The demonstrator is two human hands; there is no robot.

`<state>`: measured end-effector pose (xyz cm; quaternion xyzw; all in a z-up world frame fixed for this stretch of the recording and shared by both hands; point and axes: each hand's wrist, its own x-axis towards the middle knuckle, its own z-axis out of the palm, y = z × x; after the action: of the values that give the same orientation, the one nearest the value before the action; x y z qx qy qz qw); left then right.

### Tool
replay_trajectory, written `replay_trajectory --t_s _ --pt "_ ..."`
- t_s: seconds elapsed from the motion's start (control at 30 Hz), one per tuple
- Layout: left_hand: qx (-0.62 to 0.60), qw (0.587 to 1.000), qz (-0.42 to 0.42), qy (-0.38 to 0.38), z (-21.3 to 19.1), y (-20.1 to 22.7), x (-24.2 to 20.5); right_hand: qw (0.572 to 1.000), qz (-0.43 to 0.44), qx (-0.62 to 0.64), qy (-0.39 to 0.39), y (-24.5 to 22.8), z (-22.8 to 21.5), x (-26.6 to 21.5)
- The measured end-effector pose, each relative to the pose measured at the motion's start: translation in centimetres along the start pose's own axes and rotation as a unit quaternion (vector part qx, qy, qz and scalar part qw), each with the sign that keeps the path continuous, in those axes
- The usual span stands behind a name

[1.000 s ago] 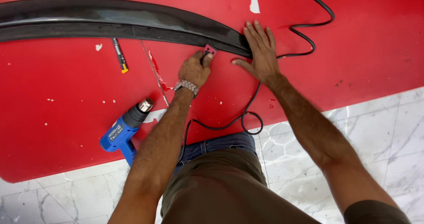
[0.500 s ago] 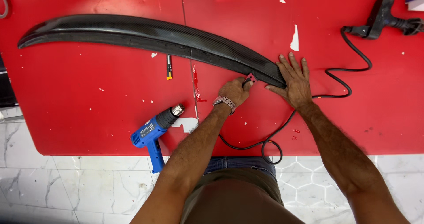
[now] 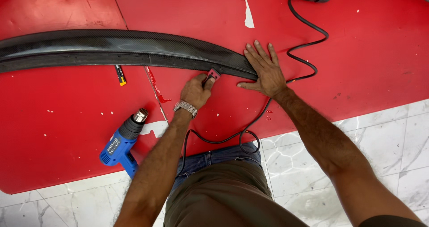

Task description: The person uses a red plastic pry tool to remove a black rubber trim strip from the edge of a curved carbon fiber car part. They work along the length of the part, prying and pulling the trim off in sections.

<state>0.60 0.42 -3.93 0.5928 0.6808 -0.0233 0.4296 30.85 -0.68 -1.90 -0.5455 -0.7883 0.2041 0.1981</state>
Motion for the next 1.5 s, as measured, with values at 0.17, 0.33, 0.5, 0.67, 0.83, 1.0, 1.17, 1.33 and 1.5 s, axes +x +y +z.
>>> replay_trajectory --t_s 0.17,0.33,0.5,0.67,0.83,1.0,1.17,1.33,1.5 --pt "0.029 0.999 0.025 0.014 -0.5 0.2 1.2 1.0 -0.006 0.015 -0.009 -0.4 -0.7 0.4" --pt "0.066 0.996 0.049 -0.023 -4.0 2.4 -1.1 0.998 -0.005 0.063 -0.001 0.5 -0.4 -0.1" --pt "0.082 0.993 0.074 -0.036 -4.4 3.4 -1.5 0.998 -0.005 0.065 0.01 0.8 -0.1 -0.1" --pt "0.098 0.99 0.086 -0.048 -4.6 4.0 0.0 0.997 -0.01 0.072 0.018 0.6 -0.4 0.1" --pt "0.16 0.978 0.102 -0.087 -5.2 5.0 1.2 0.997 -0.009 0.073 0.01 1.0 -0.3 0.0" --pt "0.204 0.966 0.104 -0.119 -6.3 6.0 2.2 0.997 -0.023 0.068 0.001 1.2 -0.4 0.1" --pt "0.257 0.948 0.115 -0.15 -6.0 5.9 3.0 0.997 -0.023 0.073 0.007 0.9 -0.4 0.0" --pt "0.26 0.943 0.126 -0.167 -6.4 6.5 3.8 0.998 -0.02 0.06 0.002 0.9 -0.3 0.0" --pt "0.275 0.935 0.149 -0.17 -6.4 6.6 4.2 0.998 -0.018 0.056 0.001 0.9 -0.3 0.0"
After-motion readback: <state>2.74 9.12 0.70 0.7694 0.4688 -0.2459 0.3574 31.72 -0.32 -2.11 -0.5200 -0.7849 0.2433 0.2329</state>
